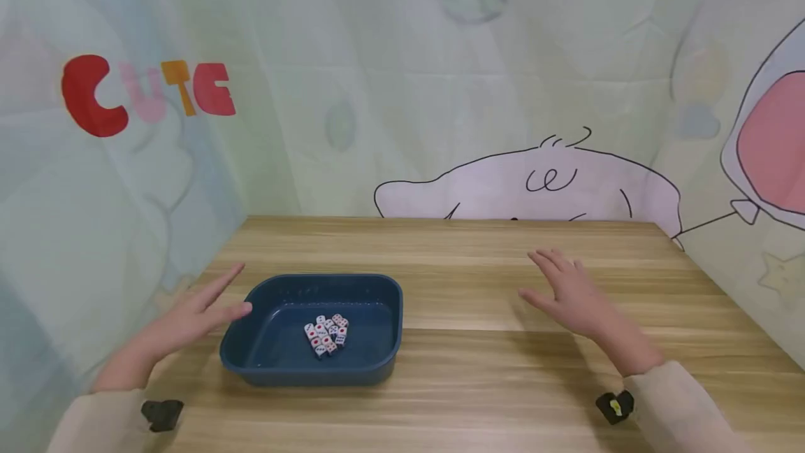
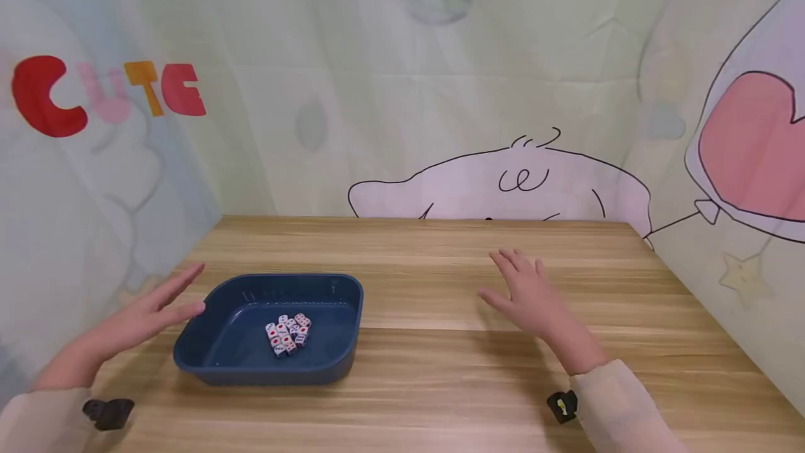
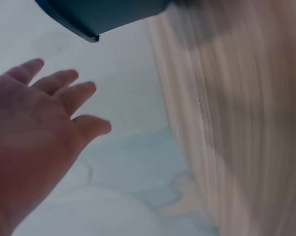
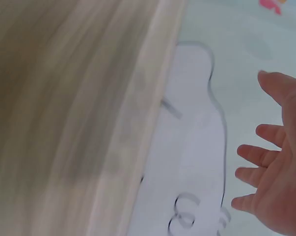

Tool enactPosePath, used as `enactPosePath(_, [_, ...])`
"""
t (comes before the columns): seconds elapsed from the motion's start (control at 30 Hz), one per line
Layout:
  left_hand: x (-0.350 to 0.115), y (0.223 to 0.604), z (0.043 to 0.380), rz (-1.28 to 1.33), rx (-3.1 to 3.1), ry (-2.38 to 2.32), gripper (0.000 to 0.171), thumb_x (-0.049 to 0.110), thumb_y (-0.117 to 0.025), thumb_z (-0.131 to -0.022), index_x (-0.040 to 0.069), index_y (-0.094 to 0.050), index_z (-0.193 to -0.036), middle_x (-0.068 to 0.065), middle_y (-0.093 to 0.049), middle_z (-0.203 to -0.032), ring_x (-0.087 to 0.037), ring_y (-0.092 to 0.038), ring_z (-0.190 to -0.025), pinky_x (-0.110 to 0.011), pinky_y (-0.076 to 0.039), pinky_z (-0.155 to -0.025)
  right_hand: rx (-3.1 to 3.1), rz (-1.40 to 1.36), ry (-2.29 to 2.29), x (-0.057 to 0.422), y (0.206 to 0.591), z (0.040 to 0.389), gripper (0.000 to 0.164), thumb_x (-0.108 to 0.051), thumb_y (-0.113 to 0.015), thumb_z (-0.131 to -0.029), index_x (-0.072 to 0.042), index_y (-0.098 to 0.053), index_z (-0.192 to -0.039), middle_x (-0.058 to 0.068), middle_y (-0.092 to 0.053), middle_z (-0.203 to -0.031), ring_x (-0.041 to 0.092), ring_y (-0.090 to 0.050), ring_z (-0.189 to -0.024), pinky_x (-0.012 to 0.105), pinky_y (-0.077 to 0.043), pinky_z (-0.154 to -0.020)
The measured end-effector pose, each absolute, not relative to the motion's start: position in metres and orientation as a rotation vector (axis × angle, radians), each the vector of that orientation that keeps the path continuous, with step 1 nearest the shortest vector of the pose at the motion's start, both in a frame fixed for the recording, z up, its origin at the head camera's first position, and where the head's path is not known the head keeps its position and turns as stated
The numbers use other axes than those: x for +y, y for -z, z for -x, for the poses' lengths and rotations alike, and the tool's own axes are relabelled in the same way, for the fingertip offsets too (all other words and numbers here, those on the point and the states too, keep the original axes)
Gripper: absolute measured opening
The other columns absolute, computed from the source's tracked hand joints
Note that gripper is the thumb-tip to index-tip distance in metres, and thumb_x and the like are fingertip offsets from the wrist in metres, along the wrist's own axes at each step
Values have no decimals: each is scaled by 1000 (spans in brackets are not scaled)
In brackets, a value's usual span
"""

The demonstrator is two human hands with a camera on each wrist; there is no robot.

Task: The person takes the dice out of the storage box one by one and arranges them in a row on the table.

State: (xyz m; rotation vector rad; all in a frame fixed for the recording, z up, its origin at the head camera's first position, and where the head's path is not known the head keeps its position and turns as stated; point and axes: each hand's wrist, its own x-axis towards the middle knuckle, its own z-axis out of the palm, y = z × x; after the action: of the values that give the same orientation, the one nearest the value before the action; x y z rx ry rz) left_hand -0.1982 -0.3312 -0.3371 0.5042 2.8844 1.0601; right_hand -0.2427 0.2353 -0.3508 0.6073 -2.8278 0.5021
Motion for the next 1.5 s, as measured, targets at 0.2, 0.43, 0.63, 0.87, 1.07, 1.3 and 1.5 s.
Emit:
enactPosePath(0.2, [-337, 349, 200, -590, 2600, -1270, 89, 12, -64, -91, 9, -2, -156, -26, -6, -158, -21, -16, -146, -30, -40, -99, -2727, -715, -654, 193, 344, 243, 61, -34, -60, -94, 2, -43, -141, 22, -44, -142, 43, -37, -132, 60, -26, -107])
enactPosePath(0.43, [-339, 361, 201, -695, 2338, -1470, 92, 4, -64, -89, 11, -1, -156, -25, -1, -159, 26, -23, -123, -8, -30, -95, -2666, -837, -768, 146, 334, 242, 59, -36, -61, -94, -3, -46, -141, 18, -46, -143, 37, -39, -133, 54, -33, -106])
enactPosePath(0.63, [-346, 367, 202, -754, 2278, -1517, 94, 0, -64, -87, 13, -1, -156, 11, -12, -156, 22, -23, -128, -7, -26, -98, -2681, -933, -803, 109, 331, 243, 58, -38, -58, -95, -7, -45, -142, 14, -46, -144, 32, -39, -134, 50, -34, -106])
enactPosePath(0.87, [-349, 373, 203, -747, 2231, -1522, 96, 2, -66, -86, 3, 2, -154, -33, 12, -154, 23, -25, -124, -8, -28, -96, -2674, -1018, -893, 73, 336, 242, 54, -37, -59, -95, -9, -49, -140, 11, -49, -140, 27, -44, -131, 45, -37, -105])
enactPosePath(1.07, [-351, 375, 200, -769, 2206, -1528, 98, 5, -68, -85, -2, 3, -152, -34, 14, -153, 23, -25, -123, -9, -28, -96, -2681, -1072, -936, 45, 338, 242, 52, -35, -62, -93, -10, -52, -138, 9, -51, -139, 26, -46, -129, 44, -38, -105])
enactPosePath(1.3, [-355, 376, 196, -704, 2198, -1531, 98, 6, -68, -85, 2, 2, -154, -34, 11, -154, 20, -30, -121, -12, -32, -95, -2661, -1183, -970, 20, 344, 246, 46, -21, -66, -91, -6, -56, -133, 10, -58, -130, 25, -53, -120, 40, -42, -101])
enactPosePath(1.5, [-356, 375, 195, -675, 2161, -1539, 100, 6, -69, -85, 5, 4, -154, -34, 11, -154, 16, -33, -120, -14, -35, -95, -2683, -1275, -1018, 5, 348, 247, 38, -15, -67, -90, -1, -61, -125, 14, -63, -117, 25, -58, -105, 36, -47, -91])
